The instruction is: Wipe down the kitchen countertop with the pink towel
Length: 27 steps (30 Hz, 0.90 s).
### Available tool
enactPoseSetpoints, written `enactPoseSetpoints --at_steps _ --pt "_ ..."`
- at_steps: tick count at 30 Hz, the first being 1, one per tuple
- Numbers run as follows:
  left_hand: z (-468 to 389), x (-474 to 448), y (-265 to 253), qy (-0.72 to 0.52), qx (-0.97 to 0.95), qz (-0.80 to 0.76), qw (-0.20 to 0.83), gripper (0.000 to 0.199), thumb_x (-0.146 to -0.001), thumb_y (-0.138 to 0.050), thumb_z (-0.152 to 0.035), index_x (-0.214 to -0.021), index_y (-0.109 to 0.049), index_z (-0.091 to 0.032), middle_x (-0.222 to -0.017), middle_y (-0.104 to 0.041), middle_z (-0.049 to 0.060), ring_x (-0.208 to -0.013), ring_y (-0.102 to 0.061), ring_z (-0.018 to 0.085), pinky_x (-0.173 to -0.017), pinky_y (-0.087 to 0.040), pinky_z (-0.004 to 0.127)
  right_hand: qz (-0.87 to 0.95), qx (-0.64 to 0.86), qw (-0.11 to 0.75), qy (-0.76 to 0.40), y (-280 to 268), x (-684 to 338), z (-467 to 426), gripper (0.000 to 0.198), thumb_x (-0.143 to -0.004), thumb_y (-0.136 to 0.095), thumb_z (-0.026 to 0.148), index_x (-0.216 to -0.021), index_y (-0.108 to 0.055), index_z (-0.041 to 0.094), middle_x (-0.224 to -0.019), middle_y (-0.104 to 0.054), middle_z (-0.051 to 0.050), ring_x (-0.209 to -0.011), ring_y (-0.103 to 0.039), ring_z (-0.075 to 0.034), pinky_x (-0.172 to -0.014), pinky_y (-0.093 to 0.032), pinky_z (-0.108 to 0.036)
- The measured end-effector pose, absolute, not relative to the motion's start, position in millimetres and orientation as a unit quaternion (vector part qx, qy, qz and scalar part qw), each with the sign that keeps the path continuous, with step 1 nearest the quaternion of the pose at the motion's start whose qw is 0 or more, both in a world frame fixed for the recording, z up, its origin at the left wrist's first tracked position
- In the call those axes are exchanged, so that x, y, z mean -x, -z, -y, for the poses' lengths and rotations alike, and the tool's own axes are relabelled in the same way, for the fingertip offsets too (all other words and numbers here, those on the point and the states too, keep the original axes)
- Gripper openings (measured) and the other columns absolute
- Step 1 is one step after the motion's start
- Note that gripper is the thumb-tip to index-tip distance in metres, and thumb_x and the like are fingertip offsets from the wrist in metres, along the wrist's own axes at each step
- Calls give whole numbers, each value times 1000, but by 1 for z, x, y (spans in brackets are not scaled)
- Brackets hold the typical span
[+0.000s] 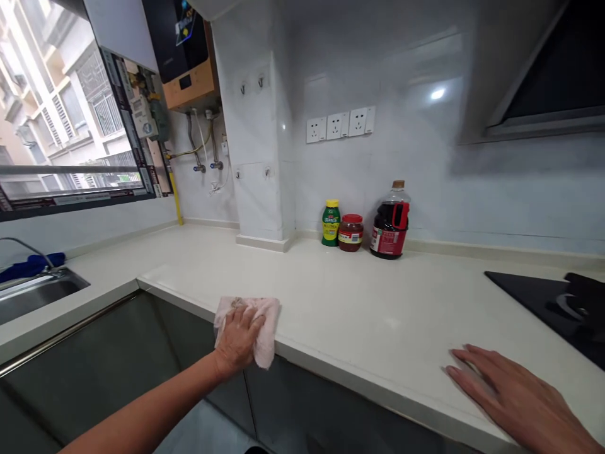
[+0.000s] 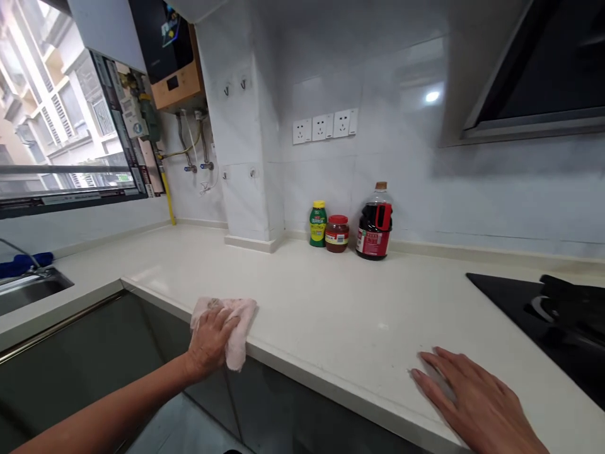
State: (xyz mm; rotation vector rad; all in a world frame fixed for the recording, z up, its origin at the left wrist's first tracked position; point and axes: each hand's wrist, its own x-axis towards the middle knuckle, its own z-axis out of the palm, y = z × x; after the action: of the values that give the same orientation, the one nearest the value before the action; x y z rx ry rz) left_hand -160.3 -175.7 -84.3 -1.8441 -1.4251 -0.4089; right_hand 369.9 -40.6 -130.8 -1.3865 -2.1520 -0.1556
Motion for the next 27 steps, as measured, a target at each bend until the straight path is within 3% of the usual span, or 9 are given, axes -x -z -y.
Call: enactPoseSetpoints --at_steps 5,9,13,17,20,24,27 --pt "173 107 82 172 733 539 379 46 -79 -61 -20 -125 -63 -16 -124 -59 18 -115 -49 38 -94 -37 52 815 517 254 57 119 -368 51 64 -92 -32 72 -121 -65 25 -130 -60 -7 -128 -47 -34 -109 -38 -54" --pt "169 56 83 170 758 513 366 44 -83 -63 -28 -126 -63 -20 -124 -61 15 -114 -51 37 -93 -37 51 803 530 270 1 108 -364 64 58 -97 -28 67 -110 -68 26 -118 -64 -9 -123 -51 -35 -109 -38 -54" --pt "158 -22 88 185 776 470 377 38 -90 -58 -33 -126 -63 -23 -123 -62 13 -113 -52 36 -90 -38 50 782 542 296 -80 97 -363 68 39 -101 -49 59 -111 -66 25 -119 -62 -7 -109 -58 -27 -98 -49 -45" --pt "145 -117 93 200 804 417 374 35 -94 -53 -33 -125 -63 -20 -113 -65 15 -105 -56 35 -85 -40 52 767 551 315 -93 90 -363 68 32 -102 -58 47 -121 -61 21 -127 -56 -8 -107 -58 -24 -95 -51 -44" --pt "137 -180 95 206 834 364 361 30 -96 -48 -33 -118 -66 -21 -114 -64 15 -106 -57 34 -87 -39 55 763 544 332 -104 86 -365 71 38 -104 -49 53 -123 -61 22 -127 -57 -9 -110 -58 -25 -99 -50 -47" --pt "133 -209 95 234 836 323 377 28 -95 -48 -30 -114 -68 -24 -121 -64 16 -105 -58 33 -88 -37 55 738 528 385 -168 83 -371 72 68 -102 -12 62 -118 -66 23 -120 -64 -11 -120 -56 -28 -110 -42 -47" --pt "138 -188 90 223 843 301 386 32 -92 -53 -31 -122 -65 -28 -123 -63 16 -97 -58 30 -78 -38 48 722 520 398 -224 85 -378 66 71 -94 -22 72 -115 -69 23 -123 -64 -9 -125 -52 -29 -118 -32 -47"
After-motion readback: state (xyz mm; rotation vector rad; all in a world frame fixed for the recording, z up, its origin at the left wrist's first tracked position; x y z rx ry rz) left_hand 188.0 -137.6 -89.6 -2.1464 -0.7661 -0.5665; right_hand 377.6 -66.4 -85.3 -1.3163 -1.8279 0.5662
